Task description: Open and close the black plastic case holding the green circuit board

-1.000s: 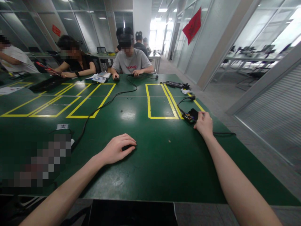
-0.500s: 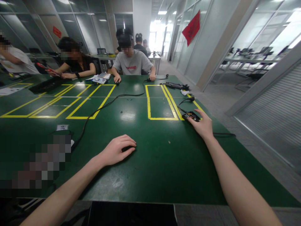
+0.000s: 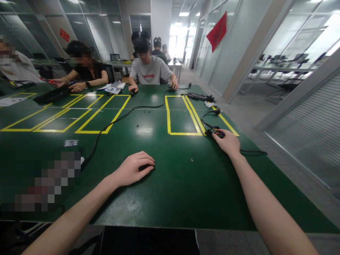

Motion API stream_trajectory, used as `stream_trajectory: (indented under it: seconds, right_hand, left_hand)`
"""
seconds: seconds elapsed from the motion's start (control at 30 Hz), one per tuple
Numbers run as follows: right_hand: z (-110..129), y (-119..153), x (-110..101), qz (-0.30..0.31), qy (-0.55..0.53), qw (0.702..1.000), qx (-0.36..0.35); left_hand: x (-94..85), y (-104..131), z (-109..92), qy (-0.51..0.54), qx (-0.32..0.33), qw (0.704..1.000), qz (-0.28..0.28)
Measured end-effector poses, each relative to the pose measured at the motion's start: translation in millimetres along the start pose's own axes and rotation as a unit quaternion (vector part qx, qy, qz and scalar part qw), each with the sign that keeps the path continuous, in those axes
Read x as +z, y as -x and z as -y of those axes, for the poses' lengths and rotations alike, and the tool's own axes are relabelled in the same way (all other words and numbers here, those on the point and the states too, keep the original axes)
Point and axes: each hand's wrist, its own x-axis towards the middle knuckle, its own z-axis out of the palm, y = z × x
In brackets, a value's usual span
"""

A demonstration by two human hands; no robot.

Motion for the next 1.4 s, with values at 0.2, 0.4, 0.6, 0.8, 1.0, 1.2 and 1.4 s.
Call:
stream_trajectory:
  seconds: [0.2, 0.4, 0.6, 0.8, 1.0, 1.2, 1.4]
  right_hand:
    - [41, 18, 2, 0.052, -0.006, 0.999, 0.000]
    - [129, 89, 15, 0.131, -0.164, 0.949, -0.234]
    - [195, 163, -5, 0.304, -0.234, 0.800, -0.461]
    - [196, 162, -5, 0.297, -0.220, 0.809, -0.457]
    - [192, 155, -8, 0.260, -0.266, 0.832, -0.411]
    - [183, 138, -14, 0.241, -0.249, 0.842, -0.414]
    - [179, 132, -7, 0.227, -0.287, 0.849, -0.381]
  left_hand:
    - [2.3, -1, 1, -0.005, 0.002, 1.000, 0.002]
    - [1.7, -2, -1, -0.010, -0.004, 0.999, -0.048]
    - [-4.4, 0, -4, -0.015, 0.005, 0.999, -0.050]
    - [-5.7, 1, -3, -0.042, 0.014, 0.999, 0.016]
    - [-9.6, 0, 0, -0.042, -0.030, 0.999, 0.010]
    - [-6.3, 3, 8, -0.043, -0.039, 0.998, 0.008]
    - [-3.3, 6, 18, 0.002, -0.052, 0.999, 0.001]
